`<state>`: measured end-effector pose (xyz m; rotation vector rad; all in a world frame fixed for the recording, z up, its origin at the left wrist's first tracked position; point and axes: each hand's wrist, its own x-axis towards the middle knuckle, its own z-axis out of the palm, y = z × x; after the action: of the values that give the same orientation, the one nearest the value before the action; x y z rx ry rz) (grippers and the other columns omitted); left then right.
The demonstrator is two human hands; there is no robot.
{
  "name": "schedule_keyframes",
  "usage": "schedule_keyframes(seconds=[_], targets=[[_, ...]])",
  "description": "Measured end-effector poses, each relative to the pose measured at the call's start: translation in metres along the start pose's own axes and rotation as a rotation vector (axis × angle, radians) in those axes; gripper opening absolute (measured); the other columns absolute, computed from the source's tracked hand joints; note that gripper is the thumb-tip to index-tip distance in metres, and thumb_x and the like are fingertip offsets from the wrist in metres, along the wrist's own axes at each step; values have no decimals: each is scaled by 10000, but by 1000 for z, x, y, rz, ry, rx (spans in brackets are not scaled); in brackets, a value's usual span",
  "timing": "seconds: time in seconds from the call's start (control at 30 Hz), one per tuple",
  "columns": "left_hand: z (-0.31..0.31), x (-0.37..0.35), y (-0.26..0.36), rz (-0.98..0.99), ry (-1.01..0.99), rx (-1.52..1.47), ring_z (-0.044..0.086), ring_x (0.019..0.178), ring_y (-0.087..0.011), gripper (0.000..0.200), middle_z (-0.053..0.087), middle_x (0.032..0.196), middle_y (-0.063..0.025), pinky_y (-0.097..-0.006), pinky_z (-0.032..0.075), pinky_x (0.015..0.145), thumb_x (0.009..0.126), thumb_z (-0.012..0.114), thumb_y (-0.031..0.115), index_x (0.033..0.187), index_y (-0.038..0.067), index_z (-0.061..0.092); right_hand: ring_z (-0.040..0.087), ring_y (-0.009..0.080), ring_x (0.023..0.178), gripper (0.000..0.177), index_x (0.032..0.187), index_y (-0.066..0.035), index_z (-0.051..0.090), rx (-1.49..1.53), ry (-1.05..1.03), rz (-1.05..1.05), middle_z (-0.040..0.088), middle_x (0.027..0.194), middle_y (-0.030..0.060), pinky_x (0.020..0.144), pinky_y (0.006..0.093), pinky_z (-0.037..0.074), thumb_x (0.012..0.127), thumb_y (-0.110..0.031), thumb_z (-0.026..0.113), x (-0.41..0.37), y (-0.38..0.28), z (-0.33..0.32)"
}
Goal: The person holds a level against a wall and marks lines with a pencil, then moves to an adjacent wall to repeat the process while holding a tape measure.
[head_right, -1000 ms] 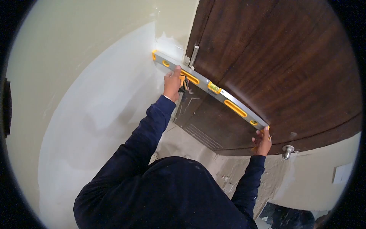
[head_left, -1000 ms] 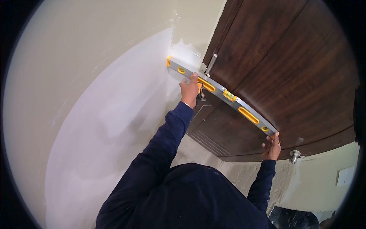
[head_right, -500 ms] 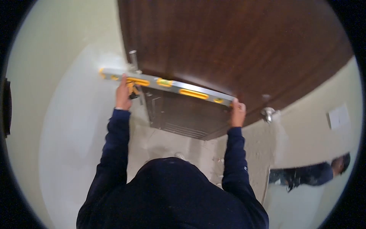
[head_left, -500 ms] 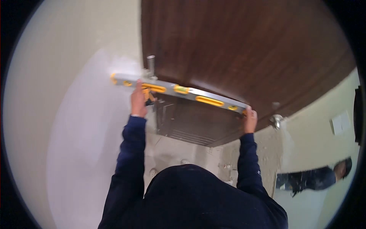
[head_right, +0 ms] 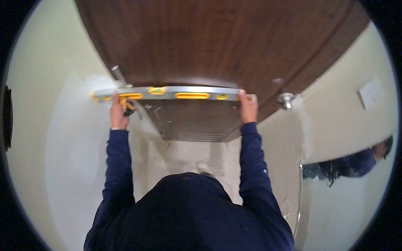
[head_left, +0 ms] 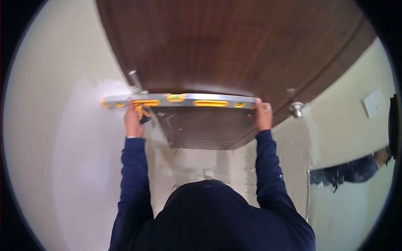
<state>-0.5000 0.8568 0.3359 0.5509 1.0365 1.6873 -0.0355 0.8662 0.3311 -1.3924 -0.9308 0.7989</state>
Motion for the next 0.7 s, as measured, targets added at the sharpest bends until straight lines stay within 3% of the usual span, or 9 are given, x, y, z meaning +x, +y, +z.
schedule_keyframes(seconds=[0.17,0.33,0.43,0.7], targets=[[7,-7,5,-17,10,29,647,649,-180,502,635,783,-89,-362,582,559,1021,416,512,986,38,578,493,103,672,419,924,-85,535,89,-69,82,499,807,13,553,330,544,899,-481,669,-5,-10,0],[3,-5,3,-58,69,-3,634,624,-184,549,607,754,-90,-356,573,532,1020,384,539,992,21,563,448,81,644,468,969,-79,501,84,-67,78,433,851,12,539,327,531,896,-515,654,-7,-10,4],[1,-3,-2,-40,88,-32,645,629,-190,542,635,772,-97,-365,567,545,1018,402,529,1030,16,577,444,67,630,442,907,-111,486,121,-88,103,421,825,4,539,322,528,886,-513,668,-7,-11,4],[1,-5,3,-34,115,-34,620,559,-193,519,639,745,-119,-354,553,515,996,486,508,978,-3,579,395,61,531,460,956,-101,512,110,-45,31,423,849,10,549,316,530,886,-531,659,-14,-16,10]])
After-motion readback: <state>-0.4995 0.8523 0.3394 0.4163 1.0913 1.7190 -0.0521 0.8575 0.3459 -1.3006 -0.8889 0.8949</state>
